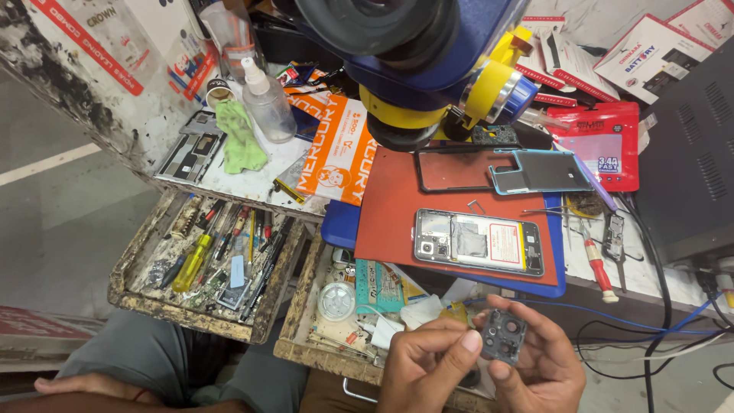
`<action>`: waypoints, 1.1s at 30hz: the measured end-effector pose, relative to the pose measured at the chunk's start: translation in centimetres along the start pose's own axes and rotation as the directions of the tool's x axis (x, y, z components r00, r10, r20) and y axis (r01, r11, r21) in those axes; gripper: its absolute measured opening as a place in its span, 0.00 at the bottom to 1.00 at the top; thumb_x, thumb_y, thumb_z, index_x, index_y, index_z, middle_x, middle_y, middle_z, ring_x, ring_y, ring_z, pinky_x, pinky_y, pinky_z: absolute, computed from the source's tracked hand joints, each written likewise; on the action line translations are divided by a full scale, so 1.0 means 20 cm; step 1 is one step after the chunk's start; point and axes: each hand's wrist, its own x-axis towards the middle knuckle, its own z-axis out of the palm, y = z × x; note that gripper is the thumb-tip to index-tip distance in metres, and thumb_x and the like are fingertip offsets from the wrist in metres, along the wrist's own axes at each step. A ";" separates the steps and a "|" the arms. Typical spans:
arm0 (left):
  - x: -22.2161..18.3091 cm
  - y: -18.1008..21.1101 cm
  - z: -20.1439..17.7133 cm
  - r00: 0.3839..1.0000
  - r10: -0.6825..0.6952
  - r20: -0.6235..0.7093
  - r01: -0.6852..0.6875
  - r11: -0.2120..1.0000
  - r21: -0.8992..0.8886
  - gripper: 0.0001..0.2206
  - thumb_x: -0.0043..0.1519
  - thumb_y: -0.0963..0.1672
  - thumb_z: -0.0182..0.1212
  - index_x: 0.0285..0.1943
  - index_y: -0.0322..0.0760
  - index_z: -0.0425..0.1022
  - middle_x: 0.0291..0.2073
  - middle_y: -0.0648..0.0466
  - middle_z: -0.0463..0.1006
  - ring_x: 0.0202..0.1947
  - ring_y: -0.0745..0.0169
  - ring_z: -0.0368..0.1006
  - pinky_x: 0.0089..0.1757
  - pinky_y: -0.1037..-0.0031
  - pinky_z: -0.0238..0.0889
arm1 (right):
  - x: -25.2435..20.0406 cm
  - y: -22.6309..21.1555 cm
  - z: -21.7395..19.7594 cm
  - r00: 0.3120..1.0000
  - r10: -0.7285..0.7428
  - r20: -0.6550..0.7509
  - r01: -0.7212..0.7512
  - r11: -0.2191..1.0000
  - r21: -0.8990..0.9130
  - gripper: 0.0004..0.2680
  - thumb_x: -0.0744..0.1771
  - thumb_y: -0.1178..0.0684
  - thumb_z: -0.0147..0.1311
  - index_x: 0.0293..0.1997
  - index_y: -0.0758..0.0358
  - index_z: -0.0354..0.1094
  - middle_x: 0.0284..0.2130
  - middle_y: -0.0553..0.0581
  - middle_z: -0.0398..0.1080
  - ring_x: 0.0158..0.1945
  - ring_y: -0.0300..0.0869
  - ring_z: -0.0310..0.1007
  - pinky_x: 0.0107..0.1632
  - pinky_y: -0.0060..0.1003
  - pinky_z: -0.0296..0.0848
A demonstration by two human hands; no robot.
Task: The person cleans a smartphone camera module with a white wipe, then places it into the camera cutout on the back of a disassembled smartphone. They then power on the device and interact with the touchscreen to test functionality.
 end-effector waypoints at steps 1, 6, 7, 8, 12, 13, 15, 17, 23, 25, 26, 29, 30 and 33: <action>0.00 0.01 0.00 1.000 0.010 0.010 -0.010 1.000 -0.002 0.13 0.67 0.44 0.62 0.39 0.24 0.83 0.37 0.51 0.80 0.38 0.71 0.72 0.41 0.78 0.63 | 0.01 -0.01 0.00 0.999 -0.032 0.006 0.032 0.999 0.027 0.23 0.65 0.57 0.65 0.66 0.78 0.60 0.57 0.77 0.71 0.58 0.54 0.76 0.61 0.50 0.77; 0.01 0.17 -0.05 0.961 0.275 -0.031 -0.227 0.848 0.478 0.10 0.63 0.42 0.61 0.44 0.30 0.84 0.35 0.51 0.82 0.38 0.63 0.77 0.41 0.73 0.68 | 0.17 -0.18 0.02 1.000 -0.009 0.030 0.006 0.995 0.095 0.23 0.68 0.57 0.57 0.72 0.75 0.58 0.58 0.70 0.69 0.58 0.53 0.77 0.61 0.47 0.77; 0.02 0.20 -0.07 0.937 0.347 -0.043 -0.251 0.752 0.609 0.09 0.61 0.42 0.62 0.45 0.31 0.84 0.35 0.51 0.82 0.37 0.61 0.77 0.39 0.71 0.69 | 0.21 -0.22 0.02 0.999 0.026 0.045 -0.024 0.998 -0.054 0.24 0.67 0.58 0.56 0.73 0.73 0.56 0.58 0.69 0.69 0.56 0.52 0.77 0.56 0.45 0.77; 0.04 0.23 -0.10 0.898 0.440 -0.013 -0.303 0.638 0.708 0.09 0.61 0.42 0.62 0.46 0.31 0.83 0.36 0.50 0.82 0.38 0.58 0.77 0.40 0.69 0.69 | 0.26 -0.25 0.03 0.997 0.061 0.054 -0.049 0.978 -0.202 0.24 0.67 0.60 0.56 0.73 0.71 0.55 0.59 0.68 0.69 0.55 0.51 0.78 0.51 0.42 0.78; 0.13 0.30 -0.19 0.804 0.589 0.082 -0.356 0.365 0.860 0.10 0.63 0.41 0.62 0.51 0.31 0.80 0.39 0.47 0.81 0.41 0.51 0.77 0.44 0.63 0.70 | 0.39 -0.25 0.05 0.973 0.075 0.220 -0.004 0.951 -0.308 0.25 0.64 0.66 0.55 0.70 0.70 0.50 0.58 0.67 0.66 0.54 0.50 0.76 0.53 0.41 0.77; 0.14 0.31 -0.21 0.806 0.586 0.082 -0.353 0.365 0.862 0.11 0.63 0.41 0.61 0.51 0.31 0.80 0.40 0.47 0.81 0.42 0.49 0.77 0.44 0.62 0.70 | 0.39 -0.25 0.04 0.963 0.098 0.249 -0.016 0.951 -0.310 0.24 0.64 0.65 0.57 0.69 0.71 0.53 0.57 0.68 0.67 0.55 0.51 0.77 0.52 0.41 0.78; 0.13 0.29 -0.21 0.793 0.603 0.090 -0.404 0.409 0.818 0.12 0.63 0.41 0.61 0.54 0.30 0.78 0.43 0.46 0.80 0.45 0.48 0.78 0.46 0.62 0.71 | 0.36 -0.23 0.00 0.941 0.144 0.306 -0.042 0.948 -0.316 0.22 0.64 0.62 0.59 0.66 0.73 0.59 0.56 0.70 0.71 0.56 0.52 0.78 0.49 0.43 0.79; 0.10 0.26 -0.21 0.785 0.612 0.095 -0.434 0.434 0.789 0.13 0.63 0.40 0.61 0.55 0.30 0.77 0.45 0.45 0.79 0.46 0.47 0.78 0.47 0.62 0.71 | 0.28 -0.17 -0.02 0.913 0.234 0.334 -0.312 0.928 0.203 0.24 0.66 0.58 0.62 0.69 0.78 0.56 0.56 0.75 0.69 0.58 0.57 0.75 0.54 0.50 0.76; 0.12 0.17 -0.24 0.783 0.606 0.140 -0.443 0.386 0.809 0.14 0.61 0.39 0.62 0.55 0.31 0.77 0.43 0.45 0.79 0.43 0.48 0.78 0.45 0.63 0.71 | 0.17 -0.10 -0.15 0.845 0.173 0.506 -0.414 0.810 0.415 0.25 0.67 0.57 0.60 0.72 0.75 0.54 0.57 0.74 0.69 0.57 0.57 0.74 0.56 0.51 0.75; 0.13 0.15 -0.24 0.771 0.620 0.145 -0.464 0.391 0.795 0.13 0.62 0.39 0.61 0.56 0.31 0.76 0.44 0.46 0.79 0.44 0.49 0.78 0.46 0.63 0.72 | 0.18 -0.14 -0.19 0.830 0.232 0.508 -0.393 0.889 0.236 0.25 0.67 0.58 0.60 0.72 0.75 0.55 0.58 0.72 0.69 0.56 0.55 0.75 0.55 0.49 0.76; 0.13 0.14 -0.24 0.801 0.589 0.107 -0.424 0.432 0.796 0.13 0.62 0.38 0.61 0.56 0.31 0.77 0.43 0.47 0.79 0.43 0.51 0.78 0.45 0.64 0.72 | 0.20 -0.15 -0.19 0.823 0.277 0.496 -0.385 0.914 0.129 0.24 0.67 0.58 0.59 0.71 0.74 0.55 0.58 0.71 0.69 0.56 0.55 0.75 0.55 0.48 0.76; 0.14 0.14 -0.24 0.862 0.506 0.010 -0.316 0.523 0.792 0.13 0.61 0.38 0.60 0.55 0.31 0.77 0.41 0.48 0.80 0.38 0.55 0.78 0.42 0.66 0.72 | 0.22 -0.19 -0.19 0.847 0.373 0.378 -0.323 0.927 -0.192 0.23 0.66 0.60 0.58 0.70 0.73 0.57 0.58 0.68 0.69 0.55 0.53 0.76 0.54 0.45 0.76; 0.14 0.15 -0.23 0.868 0.496 -0.013 -0.294 0.535 0.792 0.13 0.61 0.38 0.60 0.55 0.31 0.78 0.41 0.49 0.80 0.37 0.56 0.78 0.41 0.66 0.72 | 0.25 -0.19 -0.19 0.860 0.381 0.340 -0.296 0.914 -0.276 0.23 0.66 0.60 0.57 0.70 0.72 0.57 0.59 0.68 0.70 0.54 0.52 0.77 0.54 0.44 0.76; 0.14 0.17 -0.22 0.857 0.515 -0.026 -0.293 0.528 0.797 0.13 0.61 0.38 0.60 0.55 0.32 0.78 0.42 0.48 0.80 0.39 0.56 0.78 0.41 0.67 0.72 | 0.40 -0.19 -0.08 0.916 0.333 0.225 -0.226 0.889 -0.399 0.22 0.65 0.62 0.56 0.69 0.71 0.58 0.59 0.65 0.70 0.53 0.50 0.78 0.54 0.42 0.77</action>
